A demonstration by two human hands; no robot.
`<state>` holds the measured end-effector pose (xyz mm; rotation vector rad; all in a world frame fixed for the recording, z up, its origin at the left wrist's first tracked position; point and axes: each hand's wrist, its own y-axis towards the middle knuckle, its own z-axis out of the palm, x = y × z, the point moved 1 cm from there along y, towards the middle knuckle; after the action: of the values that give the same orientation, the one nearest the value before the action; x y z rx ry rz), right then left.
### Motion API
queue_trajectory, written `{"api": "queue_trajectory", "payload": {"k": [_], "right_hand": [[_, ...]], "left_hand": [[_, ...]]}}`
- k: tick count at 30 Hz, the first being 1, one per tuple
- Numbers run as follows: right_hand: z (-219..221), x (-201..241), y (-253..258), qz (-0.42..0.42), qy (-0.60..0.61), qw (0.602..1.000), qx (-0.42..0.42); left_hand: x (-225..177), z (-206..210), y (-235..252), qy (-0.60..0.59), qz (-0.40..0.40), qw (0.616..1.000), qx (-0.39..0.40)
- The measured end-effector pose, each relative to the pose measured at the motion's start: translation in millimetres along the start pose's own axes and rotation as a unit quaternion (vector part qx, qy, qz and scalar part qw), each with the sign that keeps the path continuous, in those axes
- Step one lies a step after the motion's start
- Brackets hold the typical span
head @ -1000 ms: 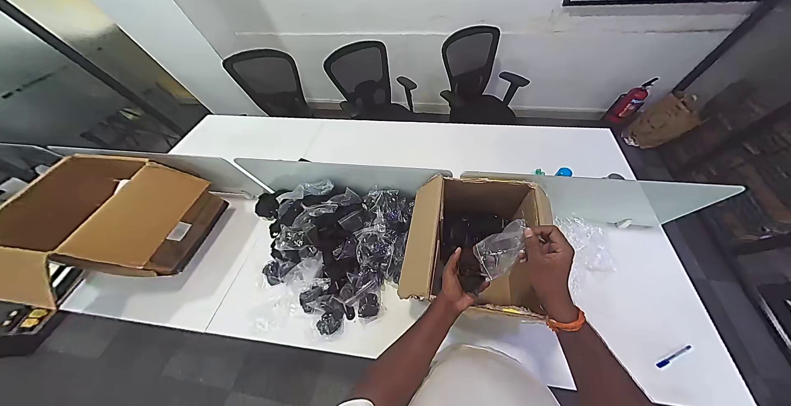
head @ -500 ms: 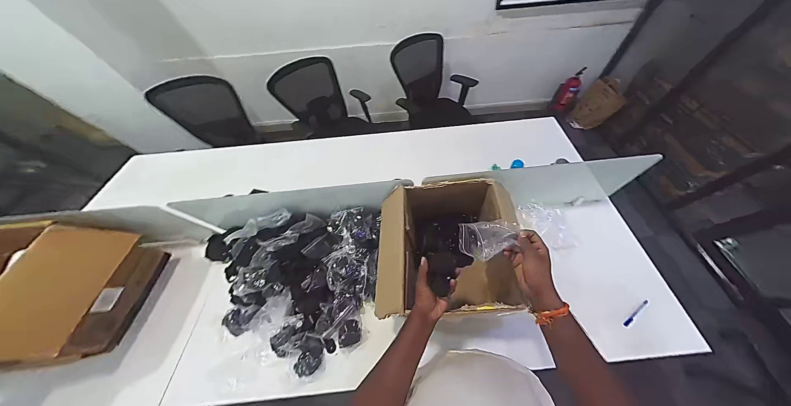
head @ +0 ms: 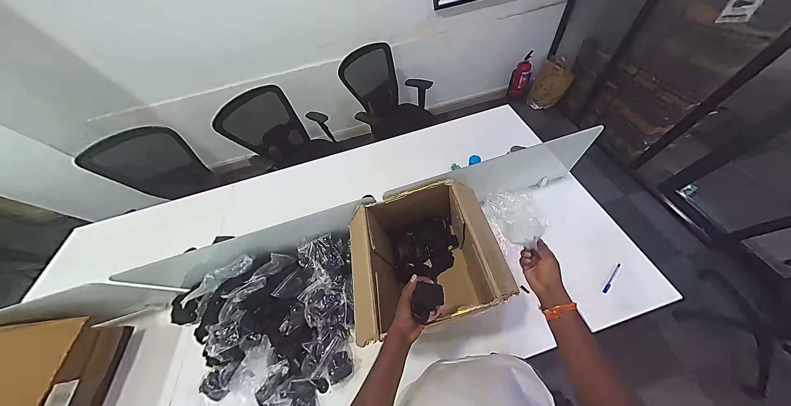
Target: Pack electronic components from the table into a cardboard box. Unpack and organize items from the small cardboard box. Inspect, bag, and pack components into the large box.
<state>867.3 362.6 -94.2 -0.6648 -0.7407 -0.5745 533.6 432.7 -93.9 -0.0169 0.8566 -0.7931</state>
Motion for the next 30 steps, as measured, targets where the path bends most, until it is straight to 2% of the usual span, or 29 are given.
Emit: {"api": "queue_trajectory", "payload": {"k": [2, 4, 7, 10, 12, 16, 19, 22, 26, 28, 30], "right_hand": [[19.1, -5.6, -28.0, 0.041, -0.047, 0.994, 0.086], [37.6, -14.3, -55.9, 0.07, -0.069, 0.981, 0.169], [60.5, -31.0, -83.7, 0.149, -0.06, 0.956, 0.246], [76.2, -56.7, -91.6, 0.218, -0.084, 0.944, 0.233], [82.3, -69.7, -90.6, 0.24, -0.122, 0.939, 0.213], [87.4, -81.6, -84.7, 0.26, -0.201, 0.916, 0.229], [86.3, -86.1, -79.9, 0.25, -0.261, 0.899, 0.249], [86.6, -87.6, -74.7, 0.25, -0.299, 0.881, 0.268], [90.9, -88.7, -69.5, 0.26, -0.334, 0.868, 0.26], [90.5, -87.8, -65.9, 0.19, -0.416, 0.846, 0.276], [88.8, -82.9, -59.7, 0.027, -0.536, 0.793, 0.288]], "left_hand": [[-3.8, 6.9, -0.7, 0.103, 0.01, 0.995, -0.012], [-7.2, 8.2, -1.2, 0.204, 0.06, 0.977, 0.012], [-18.1, 10.6, -0.9, 0.358, 0.161, 0.918, 0.048], [-34.1, 6.6, -4.9, 0.443, 0.2, 0.873, 0.032], [-44.2, -2.7, -5.6, 0.463, 0.203, 0.863, 0.023], [-61.3, -18.0, -8.1, 0.475, 0.226, 0.85, 0.031], [-68.4, -24.6, -6.9, 0.489, 0.233, 0.84, 0.028], [-73.4, -26.0, -6.7, 0.517, 0.203, 0.83, 0.046], [-69.0, -29.1, -6.2, 0.54, 0.197, 0.817, 0.057], [-65.0, -31.8, -5.4, 0.532, 0.218, 0.817, 0.037], [-62.8, -36.0, -5.1, 0.527, 0.223, 0.819, 0.017]]}}
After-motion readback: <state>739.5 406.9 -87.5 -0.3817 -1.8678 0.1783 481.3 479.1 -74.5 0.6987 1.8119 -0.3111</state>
